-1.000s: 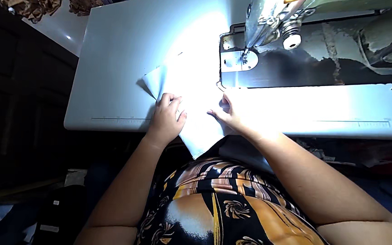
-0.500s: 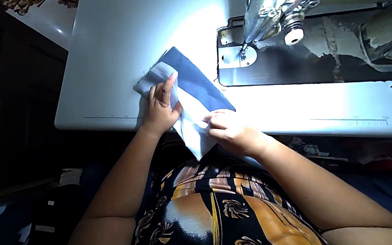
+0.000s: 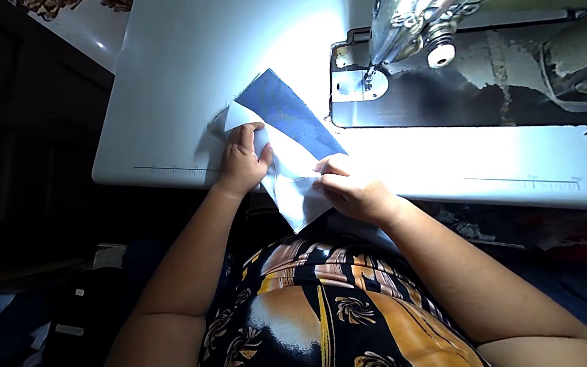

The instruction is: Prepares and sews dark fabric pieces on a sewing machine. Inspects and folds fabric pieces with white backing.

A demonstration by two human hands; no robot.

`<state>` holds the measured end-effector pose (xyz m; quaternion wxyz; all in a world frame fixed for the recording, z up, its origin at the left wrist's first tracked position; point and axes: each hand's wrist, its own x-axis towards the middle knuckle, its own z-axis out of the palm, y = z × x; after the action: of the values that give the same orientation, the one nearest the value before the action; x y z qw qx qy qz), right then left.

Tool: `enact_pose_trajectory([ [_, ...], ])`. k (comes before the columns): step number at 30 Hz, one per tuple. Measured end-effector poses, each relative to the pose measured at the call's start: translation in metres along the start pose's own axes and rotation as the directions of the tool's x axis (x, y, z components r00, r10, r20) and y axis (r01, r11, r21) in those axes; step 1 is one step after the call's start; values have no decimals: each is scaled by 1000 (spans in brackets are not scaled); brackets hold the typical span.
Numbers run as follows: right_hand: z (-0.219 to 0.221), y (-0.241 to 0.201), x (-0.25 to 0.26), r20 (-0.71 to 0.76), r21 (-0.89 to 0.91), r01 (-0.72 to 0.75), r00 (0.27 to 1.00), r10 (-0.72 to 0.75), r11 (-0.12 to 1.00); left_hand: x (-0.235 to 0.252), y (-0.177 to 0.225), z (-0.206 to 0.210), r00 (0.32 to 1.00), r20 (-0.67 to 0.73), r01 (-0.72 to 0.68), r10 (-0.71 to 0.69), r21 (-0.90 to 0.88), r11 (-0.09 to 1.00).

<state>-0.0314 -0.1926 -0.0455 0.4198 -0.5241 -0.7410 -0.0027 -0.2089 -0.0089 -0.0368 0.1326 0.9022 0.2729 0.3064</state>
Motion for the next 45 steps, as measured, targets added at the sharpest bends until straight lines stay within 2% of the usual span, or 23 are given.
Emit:
enact_pose_trajectory([
  [3,-1,0,2,-6,-9,-29,1000,29,1000,-17,7,-17,985,-79,-159,152,-87,983],
  [5,-1,0,0,-14,-18,-35,999,35,999,-50,11,-33,954,-79,-296,288,-125,947],
  [6,0,0,-1,-16,-18,-42,999,42,999,-73,7,-38,956,-66,-292,286,-124,948],
  [8,-1,1,-1,-10,1,-68,998,68,998,-129,-17,-47,995,58,-81,84,-48,996],
  [9,-2,2,0,-7,19,-94,996,94,995,-158,-33,-53,975,187,108,-118,67,992],
  [10,-3,1,2,-10,32,-137,990,137,990,-182,-49,-61,866,337,316,-370,205,926],
  [11,-4,0,5,-20,46,-202,979,203,978,-204,-66,-66,681,430,489,-593,336,805],
  [13,-7,-1,14,-54,63,-395,916,398,916,-248,-92,-66,379,426,613,-822,550,568],
  [14,-10,-1,19,-49,65,-500,862,504,863,-270,-98,-63,298,394,610,-870,622,491],
  [15,-13,1,25,-38,53,-589,806,591,807,-288,-99,-60,277,361,592,-891,666,454],
  [18,-22,8,40,-10,-13,-724,690,724,690,-297,-88,-47,298,352,490,-887,741,458],
  [21,-21,7,45,19,-175,-752,643,766,636,-289,-81,-44,281,392,457,-876,748,482],
  [22,-20,4,44,27,-270,-724,653,757,635,-289,-82,-45,282,402,462,-871,738,491],
  [24,-18,1,32,21,-436,-561,775,631,704,-289,-87,-48,284,420,489,-862,710,507],
  [26,-16,4,20,100,-473,-414,852,514,778,-289,-90,-57,292,418,567,-861,649,507],
  [28,-16,11,13,181,-461,-367,852,490,808,-280,-90,-72,311,365,692,-877,546,473],
  [31,-27,7,22,199,-469,-380,834,515,797,-247,-95,-110,368,132,877,-920,281,391],
  [34,-36,-44,44,234,-266,-395,858,457,879,-187,-70,-165,569,-87,822,-818,40,568],
  [36,-27,-87,49,315,66,-324,904,288,944,-146,-36,-193,727,-156,678,-669,8,735],
  [37,-20,-106,52,426,200,-330,877,221,923,-129,-19,-202,793,-163,596,-588,4,803],
  [41,16,-143,60,694,464,-550,713,100,695,-91,45,-210,952,-84,294,-293,-9,956],
  [43,30,-142,60,702,577,-691,692,168,436,-90,70,-205,984,-21,179,-178,23,984],
  [45,33,-142,62,676,688,-719,684,276,98,-96,85,-195,993,90,81,-82,15,997],
])
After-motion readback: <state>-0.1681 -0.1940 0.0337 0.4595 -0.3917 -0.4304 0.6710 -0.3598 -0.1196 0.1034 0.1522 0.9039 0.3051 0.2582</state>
